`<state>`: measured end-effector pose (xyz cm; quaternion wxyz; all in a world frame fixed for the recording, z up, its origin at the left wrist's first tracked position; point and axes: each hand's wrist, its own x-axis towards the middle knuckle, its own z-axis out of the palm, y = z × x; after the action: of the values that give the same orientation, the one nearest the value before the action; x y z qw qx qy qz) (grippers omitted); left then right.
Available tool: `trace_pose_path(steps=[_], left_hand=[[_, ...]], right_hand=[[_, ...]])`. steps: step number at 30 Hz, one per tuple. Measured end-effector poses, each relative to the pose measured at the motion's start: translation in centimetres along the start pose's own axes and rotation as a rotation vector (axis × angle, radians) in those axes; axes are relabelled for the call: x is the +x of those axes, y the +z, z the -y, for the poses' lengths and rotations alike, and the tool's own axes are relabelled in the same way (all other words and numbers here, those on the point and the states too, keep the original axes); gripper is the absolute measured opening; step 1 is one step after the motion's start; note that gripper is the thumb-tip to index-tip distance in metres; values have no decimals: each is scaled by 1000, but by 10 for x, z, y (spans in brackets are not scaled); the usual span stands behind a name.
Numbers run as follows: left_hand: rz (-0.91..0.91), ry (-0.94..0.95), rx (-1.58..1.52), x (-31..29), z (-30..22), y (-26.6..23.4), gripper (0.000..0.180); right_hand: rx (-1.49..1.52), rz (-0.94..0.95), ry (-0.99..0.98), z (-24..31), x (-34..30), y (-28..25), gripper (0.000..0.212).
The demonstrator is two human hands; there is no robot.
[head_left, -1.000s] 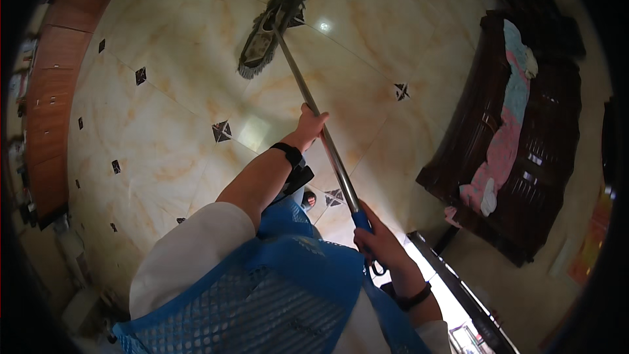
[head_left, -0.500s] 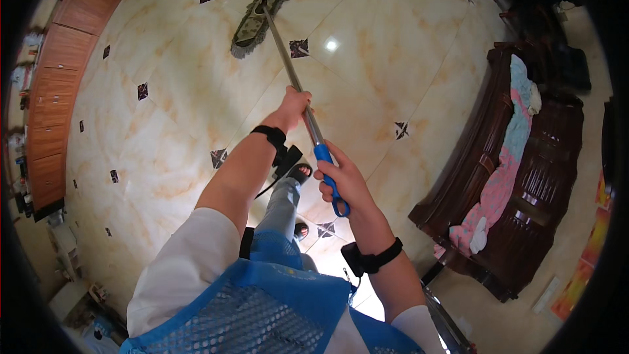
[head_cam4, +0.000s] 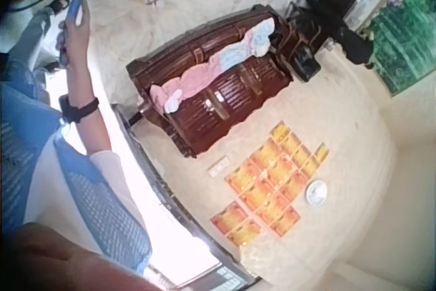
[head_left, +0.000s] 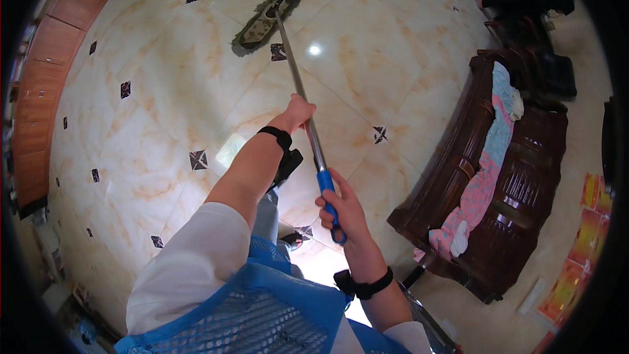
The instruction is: Mopping a tiled floor in a residential room using a flat mop.
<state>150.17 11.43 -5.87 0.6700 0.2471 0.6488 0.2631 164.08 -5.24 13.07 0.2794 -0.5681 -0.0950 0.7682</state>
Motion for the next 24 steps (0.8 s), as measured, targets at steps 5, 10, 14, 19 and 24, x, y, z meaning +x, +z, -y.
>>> trace_pose_path(steps=[5,10,14,19,24], left_hand=[[170,-27,270,-19,55,47,47],[277,-27,330,-86,117,110,48],[374,-62,399,-122,177,145,51],[317,-50,428,-190,248,201,49],[317,-11,343,-266,331,242,50]], right_hand=[[62,-57,51,-47,-72,-46,56],[95,-122,94,-105,-148,-107,57],[113,-155,147,-155,-211,-144,56],[135,-217,137,-225,-290,-203,59],[30,-297,150,-305,-359,-254,59]])
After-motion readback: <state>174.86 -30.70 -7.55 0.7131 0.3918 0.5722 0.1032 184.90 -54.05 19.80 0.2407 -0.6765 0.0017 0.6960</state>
